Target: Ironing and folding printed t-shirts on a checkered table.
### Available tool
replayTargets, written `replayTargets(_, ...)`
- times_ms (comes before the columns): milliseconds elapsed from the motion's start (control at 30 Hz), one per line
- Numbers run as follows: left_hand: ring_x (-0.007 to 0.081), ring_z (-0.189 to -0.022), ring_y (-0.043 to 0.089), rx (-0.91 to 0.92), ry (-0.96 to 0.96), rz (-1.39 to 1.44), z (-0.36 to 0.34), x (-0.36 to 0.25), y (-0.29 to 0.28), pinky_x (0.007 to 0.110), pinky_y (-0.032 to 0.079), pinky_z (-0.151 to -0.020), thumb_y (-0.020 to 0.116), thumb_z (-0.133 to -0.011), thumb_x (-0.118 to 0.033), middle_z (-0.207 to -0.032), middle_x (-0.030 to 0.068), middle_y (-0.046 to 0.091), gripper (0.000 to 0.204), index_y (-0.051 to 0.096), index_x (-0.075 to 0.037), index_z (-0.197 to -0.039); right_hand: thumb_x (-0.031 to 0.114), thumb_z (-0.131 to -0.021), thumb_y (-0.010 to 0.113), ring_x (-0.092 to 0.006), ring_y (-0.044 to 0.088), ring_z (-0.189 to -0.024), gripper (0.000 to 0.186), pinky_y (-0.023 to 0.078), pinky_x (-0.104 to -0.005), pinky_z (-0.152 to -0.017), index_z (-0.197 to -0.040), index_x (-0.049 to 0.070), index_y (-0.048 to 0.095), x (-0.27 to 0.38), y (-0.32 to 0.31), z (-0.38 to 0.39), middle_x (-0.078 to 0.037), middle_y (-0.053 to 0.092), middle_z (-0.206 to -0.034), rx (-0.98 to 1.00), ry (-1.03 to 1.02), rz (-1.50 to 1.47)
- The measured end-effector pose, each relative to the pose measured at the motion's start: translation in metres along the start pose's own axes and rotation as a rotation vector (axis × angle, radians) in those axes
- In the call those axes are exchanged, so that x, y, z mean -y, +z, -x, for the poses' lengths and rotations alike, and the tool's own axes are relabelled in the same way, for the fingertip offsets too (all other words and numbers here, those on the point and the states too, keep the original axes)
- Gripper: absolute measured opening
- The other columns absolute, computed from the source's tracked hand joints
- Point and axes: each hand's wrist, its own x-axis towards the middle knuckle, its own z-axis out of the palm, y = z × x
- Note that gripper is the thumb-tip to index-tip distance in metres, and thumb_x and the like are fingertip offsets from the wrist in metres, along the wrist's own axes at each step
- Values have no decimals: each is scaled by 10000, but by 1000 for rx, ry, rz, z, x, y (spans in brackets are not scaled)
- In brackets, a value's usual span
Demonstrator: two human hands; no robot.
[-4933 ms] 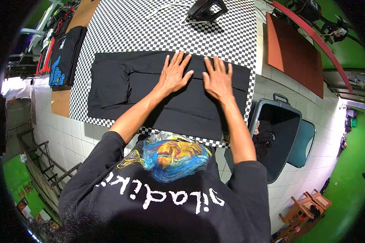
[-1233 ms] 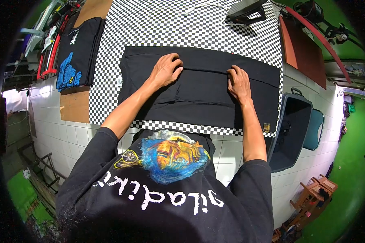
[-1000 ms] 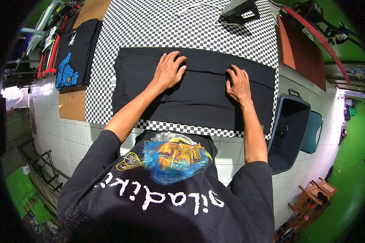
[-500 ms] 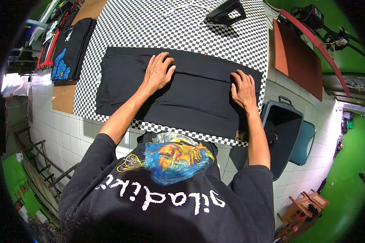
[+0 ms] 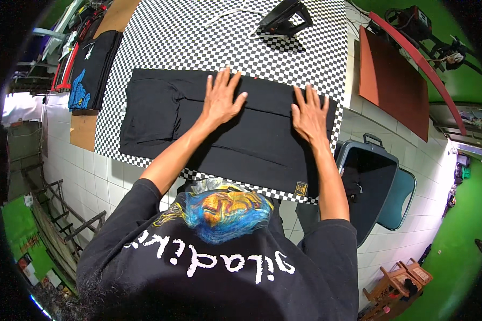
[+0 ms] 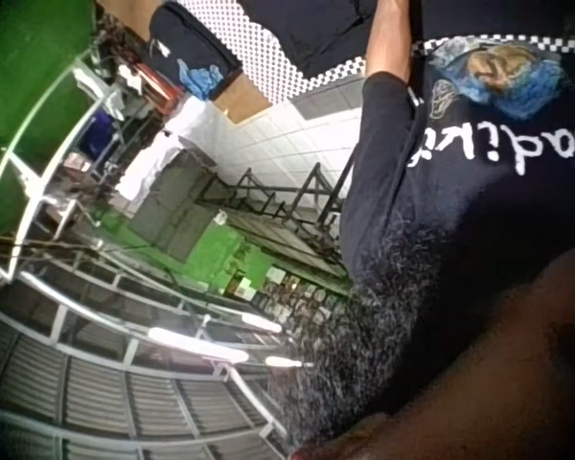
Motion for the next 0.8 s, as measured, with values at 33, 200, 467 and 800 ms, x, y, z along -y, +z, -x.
replayTargets(33, 409, -1519, 282, 10, -2, 4, -4, -5, 12, 619, 154, -1235, 554, -985, -448, -1617, 260, 321, 693, 400, -83, -1554, 361, -1055, 416, -338, 268, -1531, 564, 122, -663, -1217, -1590, 188, 369, 4, 4, -7, -184, 299, -1651, -5, -17, -3)
replayTargets(200, 362, -1548, 230, 80, -54, -43, -1, 3, 32, 614, 154, -1238, 532, -992, -504, -1660, 202, 273, 725, 369, -119, -1585, 400, -1049, 423, -343, 269, -1533, 572, 122, -675, -1211, -1592, 225, 372, -1, 13, -13, -167, 286, -1663, 16, -6, -18)
replayTargets(467, 425, -1541, 212, 80, -60, -64, -6, -1, 29, 668, 141, -1215, 557, -950, -538, -1654, 249, 254, 791, 355, -131, -1597, 423, -1046, 425, -361, 231, -1549, 588, 72, -677, -1220, -1605, 261, 349, -41, -2, 13, -158, 240, -1687, 72, 141, 18)
replayTargets(800, 431, -1553, 170, 70, -155, 6, -22, -3, 23, 633, 108, -1232, 600, -924, -577, -1656, 291, 203, 876, 337, -82, -1597, 150, -978, 568, -411, 366, -1464, 626, 298, -482, -1209, -1554, 23, 358, -14, 11, -99, -270, 353, -1594, -313, 93, -539)
